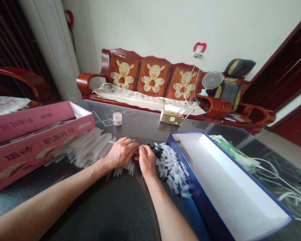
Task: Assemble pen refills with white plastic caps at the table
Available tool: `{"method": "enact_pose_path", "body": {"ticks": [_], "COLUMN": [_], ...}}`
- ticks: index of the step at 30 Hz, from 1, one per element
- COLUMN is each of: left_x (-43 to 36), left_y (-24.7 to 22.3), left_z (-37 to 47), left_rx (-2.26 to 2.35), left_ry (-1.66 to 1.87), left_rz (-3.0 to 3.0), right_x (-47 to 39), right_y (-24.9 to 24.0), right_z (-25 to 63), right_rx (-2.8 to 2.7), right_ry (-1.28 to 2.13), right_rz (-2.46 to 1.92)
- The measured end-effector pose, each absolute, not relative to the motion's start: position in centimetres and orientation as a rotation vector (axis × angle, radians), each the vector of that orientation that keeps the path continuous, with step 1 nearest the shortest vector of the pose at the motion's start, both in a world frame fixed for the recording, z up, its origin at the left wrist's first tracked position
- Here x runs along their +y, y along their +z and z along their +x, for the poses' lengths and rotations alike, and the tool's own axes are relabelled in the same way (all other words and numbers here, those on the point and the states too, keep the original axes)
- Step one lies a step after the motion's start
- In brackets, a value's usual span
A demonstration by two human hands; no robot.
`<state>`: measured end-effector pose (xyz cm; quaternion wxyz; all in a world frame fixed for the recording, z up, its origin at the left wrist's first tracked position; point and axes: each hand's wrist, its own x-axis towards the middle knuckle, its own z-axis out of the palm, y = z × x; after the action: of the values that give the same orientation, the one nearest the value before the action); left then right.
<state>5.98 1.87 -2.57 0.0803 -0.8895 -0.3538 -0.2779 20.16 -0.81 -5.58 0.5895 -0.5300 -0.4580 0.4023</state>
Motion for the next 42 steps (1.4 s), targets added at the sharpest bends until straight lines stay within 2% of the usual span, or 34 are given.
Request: {"method": "enact_pose_path", "body": {"ticks": [4,8,10,14,17,21,23,25,30,36,39,42], "left_x": [2.0,1.7,1.5,1.6,2.0,2.3,2.1,2.0,2.1,2.7,2.7,2.5], "left_y": [-2.4,-1.5,-1.1,-1.3,-1.5,-0.9,-0.4,0.1,0.4,-0.7,-1.1,-0.9], "left_z": [6.0,5.9,6.0,6.4,6.7,7.0,6.9,6.8,6.6,6.1,5.9,5.8], "left_rx": [-1.012,-0.945,-1.102,-1.704,-1.925,-1.929,-1.908,-1.937,-2.021,-1.823,-1.727,-1.715], "left_ry": [-0.877,-1.165,-1.33,-1.622,-2.163,-2.977,-3.243,-3.349,-3.176,-2.219,-1.842,-1.655], "left_rz": [-2.642,-2.536,-2.506,-2.612,-2.695,-2.561,-2.528,-2.566,-2.642,-2.813,-2.853,-2.883], "right_x": [-0.6,-0.2,-0.2,-0.5,-0.9,-1.7,-2.2,-2.6,-2.7,-2.7,-3.0,-3.1], "right_y": [-6.0,-6.3,-6.2,-5.5,-5.0,-4.5,-4.2,-3.9,-2.5,1.0,2.2,2.5], "right_z": [20.1,20.1,20.1,20.0,19.6,18.9,18.6,18.4,19.0,23.8,25.9,26.6], "right_rx": [-1.056,-0.815,-0.694,-0.718,-0.84,-0.993,-1.088,-1.213,-1.476,-1.816,-1.908,-1.909], "right_ry": [0.946,0.979,0.992,1.015,1.067,1.168,1.192,1.197,1.069,0.125,0.083,0.185], "right_rz": [-1.233,-1.13,-1.067,-0.983,-0.945,-0.938,-0.972,-1.019,-1.196,-1.766,-2.135,-2.425]}}
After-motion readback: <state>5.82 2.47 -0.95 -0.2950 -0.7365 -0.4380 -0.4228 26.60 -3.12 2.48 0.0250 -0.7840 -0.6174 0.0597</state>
